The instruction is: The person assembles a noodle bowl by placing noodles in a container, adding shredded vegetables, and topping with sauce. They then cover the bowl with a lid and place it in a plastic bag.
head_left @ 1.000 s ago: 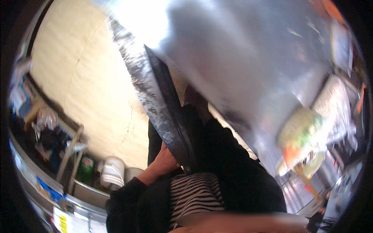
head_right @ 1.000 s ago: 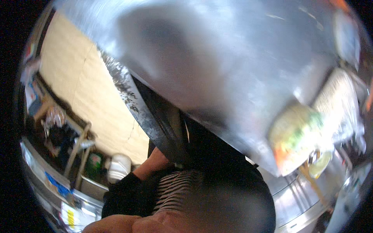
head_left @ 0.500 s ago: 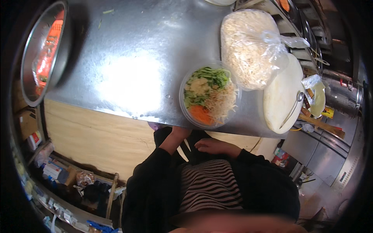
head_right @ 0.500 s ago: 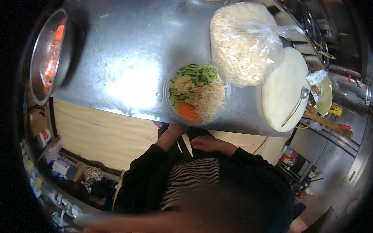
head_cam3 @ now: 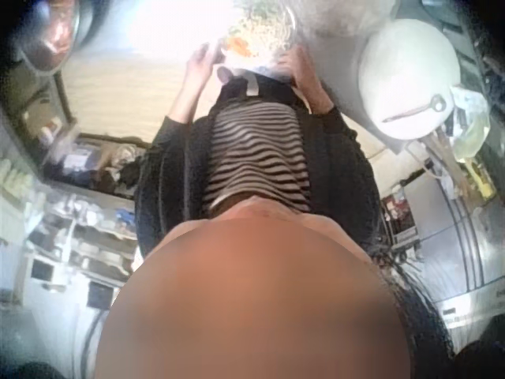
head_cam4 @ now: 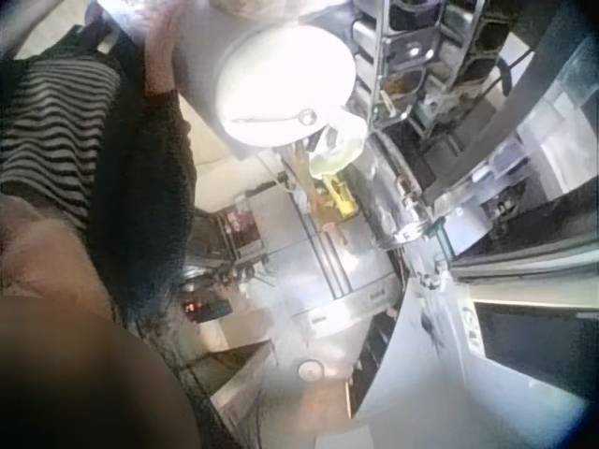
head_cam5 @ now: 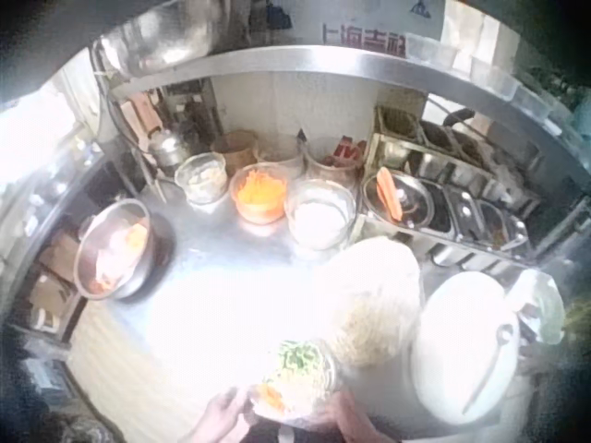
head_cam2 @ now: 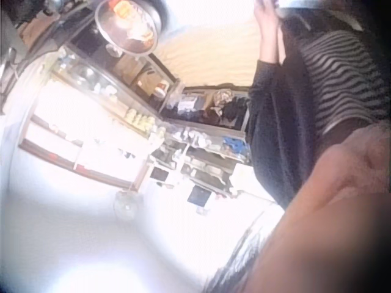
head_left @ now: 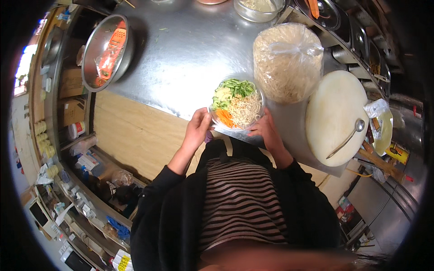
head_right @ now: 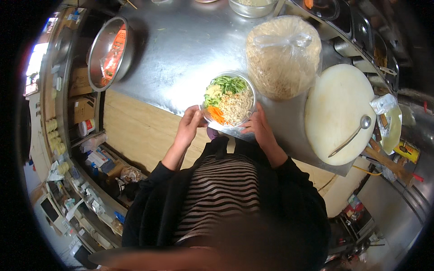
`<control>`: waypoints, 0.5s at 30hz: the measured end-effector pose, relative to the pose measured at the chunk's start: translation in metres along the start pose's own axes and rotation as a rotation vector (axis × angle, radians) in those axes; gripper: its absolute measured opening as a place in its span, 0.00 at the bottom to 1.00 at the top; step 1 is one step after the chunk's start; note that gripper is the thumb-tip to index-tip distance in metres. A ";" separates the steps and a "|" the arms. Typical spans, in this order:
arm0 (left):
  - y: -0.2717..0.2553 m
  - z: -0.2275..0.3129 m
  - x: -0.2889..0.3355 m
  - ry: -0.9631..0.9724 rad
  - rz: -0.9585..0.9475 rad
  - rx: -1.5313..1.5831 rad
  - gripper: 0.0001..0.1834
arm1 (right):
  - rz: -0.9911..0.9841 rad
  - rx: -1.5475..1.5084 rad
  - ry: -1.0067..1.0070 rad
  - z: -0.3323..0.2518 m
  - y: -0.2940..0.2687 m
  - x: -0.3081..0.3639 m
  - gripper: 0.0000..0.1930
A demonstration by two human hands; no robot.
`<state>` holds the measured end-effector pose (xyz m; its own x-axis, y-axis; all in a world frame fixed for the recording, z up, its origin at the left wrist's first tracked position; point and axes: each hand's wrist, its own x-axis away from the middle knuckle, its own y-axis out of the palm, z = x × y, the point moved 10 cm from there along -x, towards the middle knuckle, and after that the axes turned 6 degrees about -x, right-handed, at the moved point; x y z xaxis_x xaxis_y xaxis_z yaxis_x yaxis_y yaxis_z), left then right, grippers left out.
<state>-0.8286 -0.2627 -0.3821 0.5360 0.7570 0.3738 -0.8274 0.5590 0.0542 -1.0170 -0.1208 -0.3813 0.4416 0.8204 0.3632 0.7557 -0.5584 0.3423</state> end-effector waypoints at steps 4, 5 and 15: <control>0.012 -0.001 -0.018 -0.057 -0.082 -0.203 0.10 | -0.068 0.163 0.087 -0.007 0.014 -0.016 0.24; 0.013 -0.001 -0.016 -0.043 -0.102 -0.159 0.08 | -0.095 0.196 0.075 -0.009 0.020 -0.018 0.24; 0.024 -0.011 0.029 -0.026 -0.042 0.671 0.09 | -0.335 0.399 0.165 -0.032 0.035 -0.032 0.22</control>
<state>-0.8311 -0.2230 -0.3802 0.5731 0.7257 0.3806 -0.7354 0.2505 0.6296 -1.0198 -0.1708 -0.3536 0.0875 0.8974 0.4325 0.9810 -0.1531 0.1191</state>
